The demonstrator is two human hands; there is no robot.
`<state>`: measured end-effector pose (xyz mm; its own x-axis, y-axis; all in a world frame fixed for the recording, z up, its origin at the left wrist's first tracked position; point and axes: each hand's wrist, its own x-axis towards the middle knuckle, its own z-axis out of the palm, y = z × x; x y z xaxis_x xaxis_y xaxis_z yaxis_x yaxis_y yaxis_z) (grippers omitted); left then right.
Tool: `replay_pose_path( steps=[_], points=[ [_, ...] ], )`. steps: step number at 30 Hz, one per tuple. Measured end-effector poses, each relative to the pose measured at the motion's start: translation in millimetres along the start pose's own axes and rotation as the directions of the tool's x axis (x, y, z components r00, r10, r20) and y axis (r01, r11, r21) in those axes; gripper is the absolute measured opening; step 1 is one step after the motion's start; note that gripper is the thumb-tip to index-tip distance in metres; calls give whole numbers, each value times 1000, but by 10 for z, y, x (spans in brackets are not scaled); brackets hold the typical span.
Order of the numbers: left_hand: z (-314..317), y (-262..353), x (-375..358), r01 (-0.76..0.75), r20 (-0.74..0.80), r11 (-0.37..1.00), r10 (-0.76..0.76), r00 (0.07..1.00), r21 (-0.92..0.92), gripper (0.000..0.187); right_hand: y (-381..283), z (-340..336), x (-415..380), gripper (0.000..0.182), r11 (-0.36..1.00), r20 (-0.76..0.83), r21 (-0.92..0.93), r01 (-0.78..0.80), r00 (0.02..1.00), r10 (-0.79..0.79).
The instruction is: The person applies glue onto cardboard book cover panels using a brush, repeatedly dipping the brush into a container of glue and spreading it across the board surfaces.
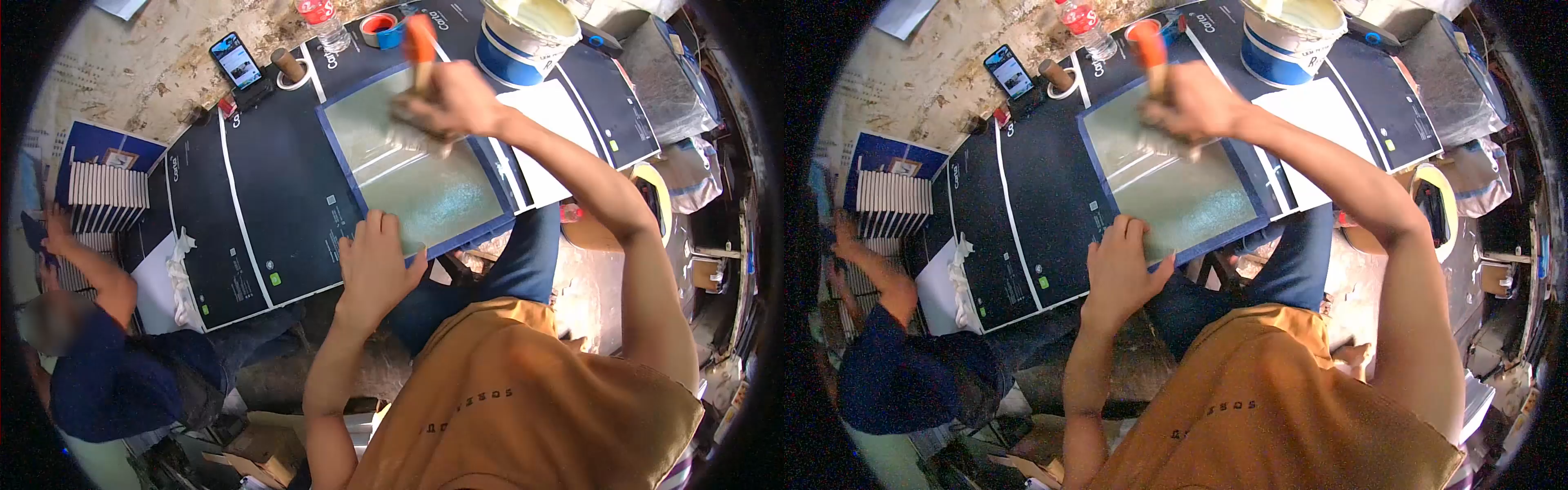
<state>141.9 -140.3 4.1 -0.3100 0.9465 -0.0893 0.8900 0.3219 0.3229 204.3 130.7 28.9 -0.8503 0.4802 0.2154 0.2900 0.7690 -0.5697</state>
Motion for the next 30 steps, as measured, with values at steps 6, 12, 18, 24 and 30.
replay_pose_path(
  steps=[6,12,18,24,30],
  points=[
    [-43,50,28,-18,-11,1000,19,1000,17,47,235,-353,-418,35,967,-541,70,-245,805,244],
    [-56,104,66,-21,28,999,19,999,40,49,-494,384,-512,41,891,-199,394,-226,925,323],
    [-63,75,99,-19,46,999,18,999,26,49,187,184,-886,45,915,-306,241,-323,869,388],
    [-101,119,98,1,49,999,-3,999,33,47,-11,-192,-642,39,911,-500,359,-202,783,371],
    [-91,122,114,28,83,999,-32,996,45,47,-629,549,-164,31,936,-303,267,-230,902,308]
  ],
)
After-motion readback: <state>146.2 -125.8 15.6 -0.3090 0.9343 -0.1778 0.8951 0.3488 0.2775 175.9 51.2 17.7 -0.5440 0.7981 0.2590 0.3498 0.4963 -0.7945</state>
